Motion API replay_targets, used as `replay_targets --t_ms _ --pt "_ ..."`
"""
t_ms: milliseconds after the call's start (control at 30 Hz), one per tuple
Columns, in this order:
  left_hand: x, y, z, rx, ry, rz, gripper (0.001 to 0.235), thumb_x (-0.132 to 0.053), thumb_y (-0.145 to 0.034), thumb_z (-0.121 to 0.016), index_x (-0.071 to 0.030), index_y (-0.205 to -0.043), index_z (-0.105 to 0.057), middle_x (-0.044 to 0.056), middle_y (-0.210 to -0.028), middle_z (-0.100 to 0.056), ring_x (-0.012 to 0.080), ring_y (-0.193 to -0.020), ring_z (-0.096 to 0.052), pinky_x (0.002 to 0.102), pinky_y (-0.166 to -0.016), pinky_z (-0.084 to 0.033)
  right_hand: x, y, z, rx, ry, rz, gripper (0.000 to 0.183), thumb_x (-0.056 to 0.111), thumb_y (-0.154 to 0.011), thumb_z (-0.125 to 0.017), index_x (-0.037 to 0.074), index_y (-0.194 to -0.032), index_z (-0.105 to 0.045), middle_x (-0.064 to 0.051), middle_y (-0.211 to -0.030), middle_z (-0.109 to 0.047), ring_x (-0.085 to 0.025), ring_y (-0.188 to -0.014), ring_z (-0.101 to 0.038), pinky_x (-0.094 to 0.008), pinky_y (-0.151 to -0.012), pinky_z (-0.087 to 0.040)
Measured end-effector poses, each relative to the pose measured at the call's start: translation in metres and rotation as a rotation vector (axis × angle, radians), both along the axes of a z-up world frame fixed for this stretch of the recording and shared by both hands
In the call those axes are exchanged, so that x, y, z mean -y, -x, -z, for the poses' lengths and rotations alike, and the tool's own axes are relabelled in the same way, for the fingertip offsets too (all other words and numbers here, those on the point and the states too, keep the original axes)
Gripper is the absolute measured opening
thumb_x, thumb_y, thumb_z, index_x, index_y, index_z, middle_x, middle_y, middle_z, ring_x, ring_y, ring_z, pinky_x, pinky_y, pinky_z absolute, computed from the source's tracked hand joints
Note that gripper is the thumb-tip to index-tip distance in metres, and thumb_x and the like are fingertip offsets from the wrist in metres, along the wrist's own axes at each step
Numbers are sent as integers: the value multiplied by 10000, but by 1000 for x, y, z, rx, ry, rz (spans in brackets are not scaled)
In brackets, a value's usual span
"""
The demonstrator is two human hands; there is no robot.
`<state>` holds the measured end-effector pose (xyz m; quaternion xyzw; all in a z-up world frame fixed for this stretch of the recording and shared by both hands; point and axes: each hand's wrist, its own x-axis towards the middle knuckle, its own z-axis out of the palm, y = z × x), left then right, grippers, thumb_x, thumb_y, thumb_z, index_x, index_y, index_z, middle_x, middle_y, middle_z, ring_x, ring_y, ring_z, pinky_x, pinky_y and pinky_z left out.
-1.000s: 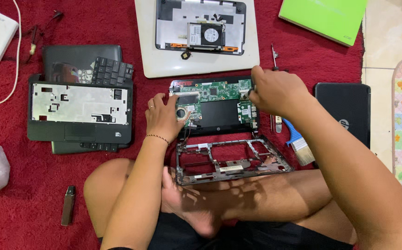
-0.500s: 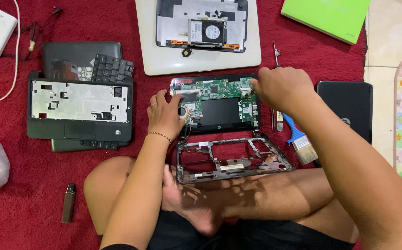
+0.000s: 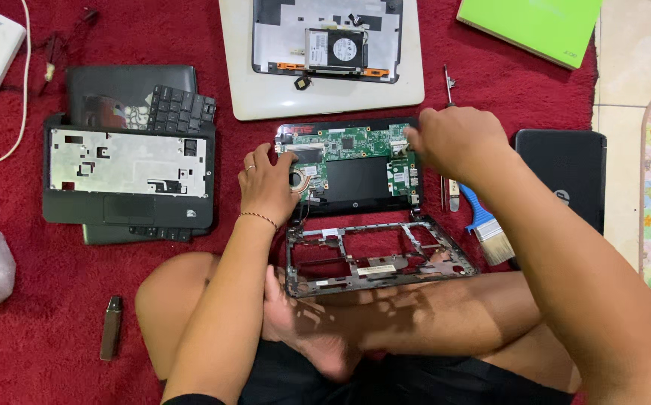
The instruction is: The person disassembles a laptop by removing screws from the motherboard and lifting the board out of the chassis. They then place the motherboard into a different laptop chassis and begin securing it with screws.
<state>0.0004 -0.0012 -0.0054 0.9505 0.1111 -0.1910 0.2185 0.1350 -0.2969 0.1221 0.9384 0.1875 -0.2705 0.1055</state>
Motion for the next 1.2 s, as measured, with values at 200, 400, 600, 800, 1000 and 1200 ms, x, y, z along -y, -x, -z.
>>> replay_targets --t_ms 200,400,600,800,1000,1200 --pt "0 -1 -4 -19 7 -3 657 -225 -778 -857 -268 -1358 -551 133 -1527 -346 374 -1460 -286 508 -1105 -363 -4 0 -1 -6 44 -2 415 401 -1025 -453 47 -1161 -622 -230 -1032 -748 -467 -995 -746 -579 -860 -567" --pt "0 -1 -4 -32 2 -8 659 -224 -790 -849 -266 -1370 -538 129 -1538 -331 371 -1468 -267 520 -1121 -352 -6 1 -2 2 -30 -16 397 389 -990 -508 34 -1165 -541 -247 -1044 -719 -501 -964 -737 -624 -843 -560" --pt "0 -1 -6 -46 -1 -8 684 -227 -792 -853 -258 -1399 -538 139 -1539 -328 376 -1468 -257 533 -1127 -338 -14 5 -11 -28 -73 -66 404 328 -915 -661 41 -1198 -632 -201 -1091 -735 -466 -1005 -738 -599 -840 -583" --pt "0 1 -2 -35 -9 -7 700 -236 -777 -870 -269 -1401 -555 134 -1536 -336 372 -1455 -274 518 -1102 -363 -5 -6 3 -10 -51 -93 287 330 -917 -693 125 -1115 -734 -158 -1018 -758 -433 -1028 -737 -566 -863 -595" --pt "-1 0 -8 -40 -17 -13 714 -261 -788 -871 -287 -1422 -544 128 -1547 -341 360 -1469 -268 529 -1128 -353 3 2 1 21 -143 -41 279 341 -927 -694 127 -1103 -728 -181 -978 -759 -448 -998 -738 -575 -855 -595" --pt "-3 4 -1 -51 -15 -14 724 -259 -807 -857 -300 -1451 -529 128 -1560 -335 355 -1484 -249 528 -1140 -349 70 55 17 280 -517 254 267 353 -911 -791 207 -1120 -713 -133 -999 -753 -397 -1012 -716 -520 -879 -557"
